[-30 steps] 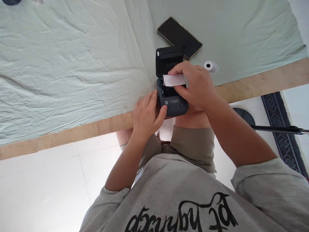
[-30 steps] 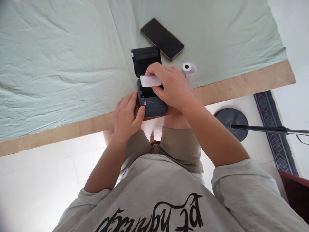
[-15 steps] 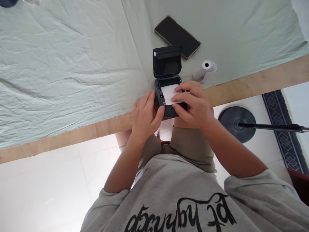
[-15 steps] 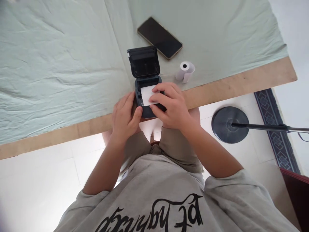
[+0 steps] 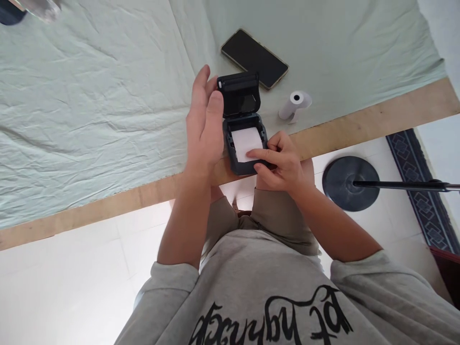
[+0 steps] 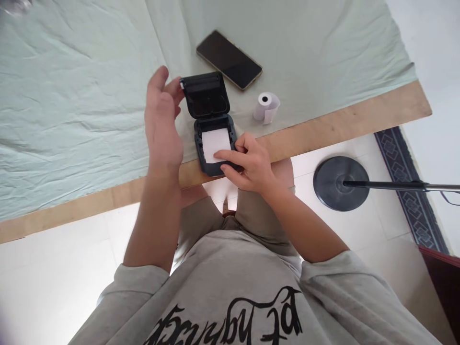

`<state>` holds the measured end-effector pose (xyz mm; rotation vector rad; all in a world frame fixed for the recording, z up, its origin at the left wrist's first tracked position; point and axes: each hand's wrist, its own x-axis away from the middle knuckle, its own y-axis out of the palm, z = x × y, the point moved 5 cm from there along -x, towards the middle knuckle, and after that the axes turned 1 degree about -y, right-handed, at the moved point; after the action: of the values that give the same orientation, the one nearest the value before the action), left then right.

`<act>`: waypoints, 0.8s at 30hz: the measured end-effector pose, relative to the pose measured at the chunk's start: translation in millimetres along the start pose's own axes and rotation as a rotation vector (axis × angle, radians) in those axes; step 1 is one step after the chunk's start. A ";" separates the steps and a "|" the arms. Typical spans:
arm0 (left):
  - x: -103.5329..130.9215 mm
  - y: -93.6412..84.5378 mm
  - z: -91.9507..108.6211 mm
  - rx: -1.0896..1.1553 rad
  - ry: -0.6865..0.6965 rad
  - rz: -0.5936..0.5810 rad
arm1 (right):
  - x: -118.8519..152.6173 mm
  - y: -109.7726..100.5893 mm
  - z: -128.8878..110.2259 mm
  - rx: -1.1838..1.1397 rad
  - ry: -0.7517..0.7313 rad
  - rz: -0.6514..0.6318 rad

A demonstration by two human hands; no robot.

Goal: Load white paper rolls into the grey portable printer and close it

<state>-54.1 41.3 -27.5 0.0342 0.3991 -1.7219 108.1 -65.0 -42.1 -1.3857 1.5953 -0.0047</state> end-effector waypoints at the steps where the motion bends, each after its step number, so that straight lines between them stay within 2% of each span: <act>1: -1.3 0.2 2.2 0.039 0.010 0.017 | -0.1 -0.2 0.4 -0.028 0.002 0.009; 7: 16.5 -7.9 16.1 0.066 0.056 0.136 | 3.1 -0.2 3.0 -0.195 0.006 0.079; 11: 9.8 -1.0 26.9 0.005 0.114 0.120 | 4.1 -0.7 2.2 -0.202 0.012 0.081; 13: -3.1 9.8 31.6 -0.110 0.128 0.070 | 3.5 -0.8 1.4 -0.179 0.026 0.067; 17: -34.5 38.4 26.8 -0.493 -0.153 -0.088 | 1.6 -1.8 -0.9 -0.189 0.023 0.073; 19: -45.4 53.0 25.8 -0.599 -0.227 -0.150 | 1.1 -1.7 -1.1 -0.201 0.019 0.077; 21: -50.9 67.0 24.8 -0.667 -0.218 -0.196 | 1.4 -1.0 -0.3 -0.197 0.024 0.074; 24: -48.9 84.9 19.4 -0.699 -0.110 -0.283 | 3.0 0.3 2.1 -0.201 0.035 0.076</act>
<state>40.8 70.9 -18.0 -0.6452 0.9362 -1.7610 109.6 -66.0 -45.2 -1.4834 1.7134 0.1823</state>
